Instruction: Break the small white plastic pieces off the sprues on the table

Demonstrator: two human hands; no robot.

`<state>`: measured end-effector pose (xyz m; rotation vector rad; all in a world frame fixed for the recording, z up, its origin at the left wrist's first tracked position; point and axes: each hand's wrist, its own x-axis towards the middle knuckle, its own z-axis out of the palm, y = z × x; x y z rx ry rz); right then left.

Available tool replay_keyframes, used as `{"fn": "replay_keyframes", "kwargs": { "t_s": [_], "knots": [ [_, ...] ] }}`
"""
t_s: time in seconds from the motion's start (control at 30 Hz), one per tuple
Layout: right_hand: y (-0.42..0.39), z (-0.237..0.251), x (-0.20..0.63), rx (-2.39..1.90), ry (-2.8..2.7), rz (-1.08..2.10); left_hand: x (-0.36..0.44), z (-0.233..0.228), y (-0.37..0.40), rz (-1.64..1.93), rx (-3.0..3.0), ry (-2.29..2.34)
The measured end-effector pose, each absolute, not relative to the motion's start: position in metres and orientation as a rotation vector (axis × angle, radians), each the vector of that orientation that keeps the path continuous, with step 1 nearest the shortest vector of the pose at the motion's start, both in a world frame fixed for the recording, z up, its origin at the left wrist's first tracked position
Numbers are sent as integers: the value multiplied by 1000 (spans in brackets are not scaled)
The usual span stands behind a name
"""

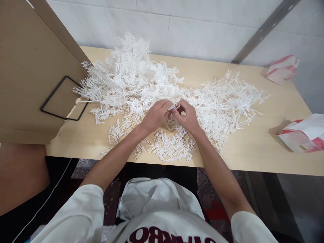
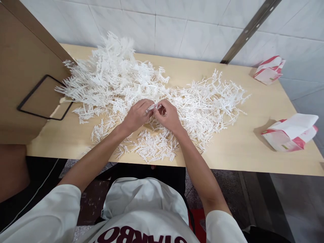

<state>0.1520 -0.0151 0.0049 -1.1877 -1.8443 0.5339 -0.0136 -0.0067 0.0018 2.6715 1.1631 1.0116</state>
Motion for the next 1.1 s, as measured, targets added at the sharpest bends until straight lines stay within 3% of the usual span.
{"fn": "replay_keyframes", "kwargs": {
  "t_s": [0.4, 0.83, 1.1],
  "knots": [
    [-12, 5, 159, -1156, -1780, 876, -16, -3, -3, 1055, 2722, 1189],
    [-19, 4, 147, -1322, -1920, 352, -15, -4, -8, 934, 3163, 1240],
    [-20, 5, 145, -1222, -1674, 583, -16, -2, 0, 1151, 2688, 1286]
  ]
}}
